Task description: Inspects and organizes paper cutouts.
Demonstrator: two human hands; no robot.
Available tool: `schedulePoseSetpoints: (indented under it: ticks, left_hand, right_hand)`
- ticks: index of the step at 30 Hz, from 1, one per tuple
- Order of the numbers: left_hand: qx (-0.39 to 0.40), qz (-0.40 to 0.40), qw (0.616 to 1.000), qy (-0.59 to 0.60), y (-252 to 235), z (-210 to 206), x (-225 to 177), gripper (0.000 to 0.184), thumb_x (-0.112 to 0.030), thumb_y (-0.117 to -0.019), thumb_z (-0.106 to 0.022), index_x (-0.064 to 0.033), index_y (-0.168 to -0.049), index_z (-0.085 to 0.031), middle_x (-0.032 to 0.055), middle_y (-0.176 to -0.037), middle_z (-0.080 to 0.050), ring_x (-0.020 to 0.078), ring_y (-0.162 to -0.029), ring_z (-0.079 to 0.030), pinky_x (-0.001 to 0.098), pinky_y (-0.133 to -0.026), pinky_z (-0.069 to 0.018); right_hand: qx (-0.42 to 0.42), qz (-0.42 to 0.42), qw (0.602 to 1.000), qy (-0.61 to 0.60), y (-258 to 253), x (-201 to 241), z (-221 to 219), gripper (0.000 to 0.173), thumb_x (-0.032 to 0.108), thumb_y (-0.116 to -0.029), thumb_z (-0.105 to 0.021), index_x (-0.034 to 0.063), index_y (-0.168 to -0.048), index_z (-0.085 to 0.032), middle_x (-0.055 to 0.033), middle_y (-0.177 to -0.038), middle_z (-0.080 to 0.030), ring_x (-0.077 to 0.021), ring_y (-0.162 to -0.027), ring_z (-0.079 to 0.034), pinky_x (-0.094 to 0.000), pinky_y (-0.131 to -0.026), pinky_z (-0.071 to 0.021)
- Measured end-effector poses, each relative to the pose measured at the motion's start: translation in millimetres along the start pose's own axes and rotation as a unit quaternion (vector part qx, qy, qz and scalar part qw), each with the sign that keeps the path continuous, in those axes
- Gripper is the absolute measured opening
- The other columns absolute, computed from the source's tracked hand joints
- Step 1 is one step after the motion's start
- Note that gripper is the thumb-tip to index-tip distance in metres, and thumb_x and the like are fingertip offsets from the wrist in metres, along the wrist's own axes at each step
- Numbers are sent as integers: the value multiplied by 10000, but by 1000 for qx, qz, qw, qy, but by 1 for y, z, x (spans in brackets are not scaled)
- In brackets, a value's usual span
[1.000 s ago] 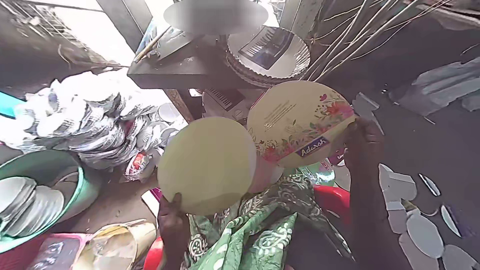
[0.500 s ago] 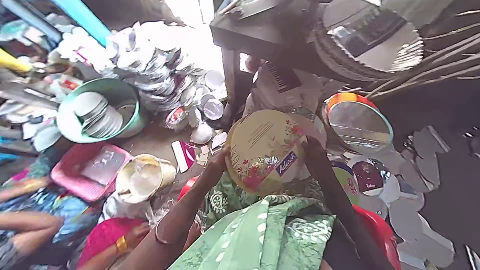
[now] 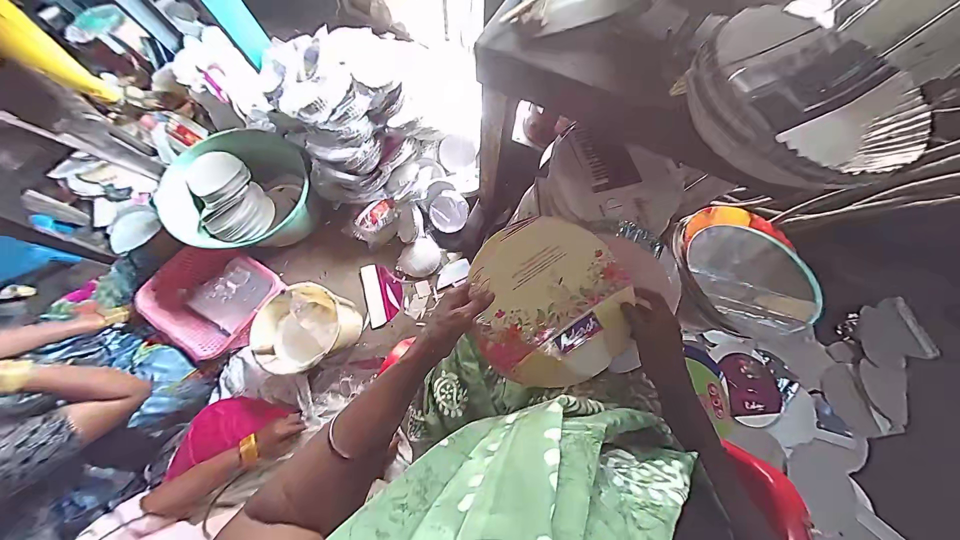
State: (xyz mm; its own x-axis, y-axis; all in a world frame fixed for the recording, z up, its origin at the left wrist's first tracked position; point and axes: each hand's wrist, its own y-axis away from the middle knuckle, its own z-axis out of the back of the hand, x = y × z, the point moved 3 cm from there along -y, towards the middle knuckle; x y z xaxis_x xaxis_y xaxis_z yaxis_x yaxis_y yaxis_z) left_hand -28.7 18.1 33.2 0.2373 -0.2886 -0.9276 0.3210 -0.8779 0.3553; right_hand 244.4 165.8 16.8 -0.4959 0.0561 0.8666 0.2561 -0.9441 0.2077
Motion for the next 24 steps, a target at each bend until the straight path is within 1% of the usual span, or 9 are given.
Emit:
schedulePoseSetpoints:
  ticks: [2,4,6,9,12,15,19,21,24]
  left_hand:
    - [-28,-3,1000,-2,-2,1,-3,270,-50,-1023,-512,60,-1267,-550,47,-1077,-661,35,-970,-640,252,-882,-545]
    - [-36,-18,999,14,-4,0,1,226,-38,-1007,-528,35,-1213,-585,22,-1026,-692,40,-936,-666,256,-862,-566]
    - [-35,-40,998,26,-3,-4,3,194,-38,-1005,-524,21,-1171,-605,-15,-982,-705,17,-914,-671,237,-862,-566]
    - [-59,-67,996,26,1,-10,1,177,-56,-1032,-493,23,-1128,-618,-49,-936,-700,-28,-883,-656,196,-849,-549]
    - [-113,-79,990,28,1,-6,0,167,-69,-1025,-516,19,-1110,-631,-47,-927,-701,-35,-875,-648,179,-833,-537]
    - [-149,-83,984,52,0,2,-4,174,-58,-1037,-502,29,-1149,-601,-40,-938,-691,-31,-863,-644,173,-815,-536]
    - [-164,-91,978,88,-1,5,-6,131,-45,-1039,-473,-17,-1090,-591,-72,-881,-665,-42,-821,-628,160,-785,-526]
    - [-160,-93,977,103,-3,3,-6,129,-41,-1038,-468,-22,-1088,-585,-74,-879,-665,-35,-819,-632,170,-785,-534]
    - [-139,-96,980,109,-4,2,-4,202,-42,-1044,-450,28,-1195,-564,-26,-977,-687,-4,-903,-657,206,-853,-554]
  right_hand:
    - [4,-1,1000,14,-2,10,5,394,89,-1008,-557,-69,-1365,-499,-137,-985,-686,-93,-780,-626,-291,-696,-523]
    - [-8,16,1000,-3,-5,8,7,385,81,-1005,-552,-71,-1355,-503,-75,-883,-670,-33,-688,-579,-235,-628,-488]
    - [-34,18,999,-15,-7,7,8,374,77,-1011,-544,-75,-1350,-500,-75,-884,-668,-29,-682,-571,-229,-621,-480]
    - [-115,28,993,14,-13,2,18,366,90,-1016,-534,-100,-1329,-524,-195,-1016,-669,-177,-802,-623,-366,-707,-525]
    - [-193,68,979,4,-18,-12,47,379,67,-998,-531,-140,-1316,-533,-292,-1186,-627,-297,-1034,-635,-465,-898,-526]
    - [-264,47,963,-33,-11,-13,78,347,67,-1000,-513,-120,-1292,-507,-216,-1103,-608,-164,-909,-595,-352,-796,-514]
    - [-309,38,948,-61,-3,-25,108,397,72,-992,-514,-120,-1335,-459,-205,-1099,-593,-121,-875,-576,-317,-790,-505]
    - [-315,53,943,-97,-4,-35,113,370,63,-992,-509,-90,-1321,-439,-107,-1058,-562,-16,-821,-576,-211,-739,-516]
    - [-313,40,943,-102,-2,-38,106,405,68,-1002,-512,-83,-1367,-421,-122,-1102,-568,-26,-846,-584,-226,-759,-525]
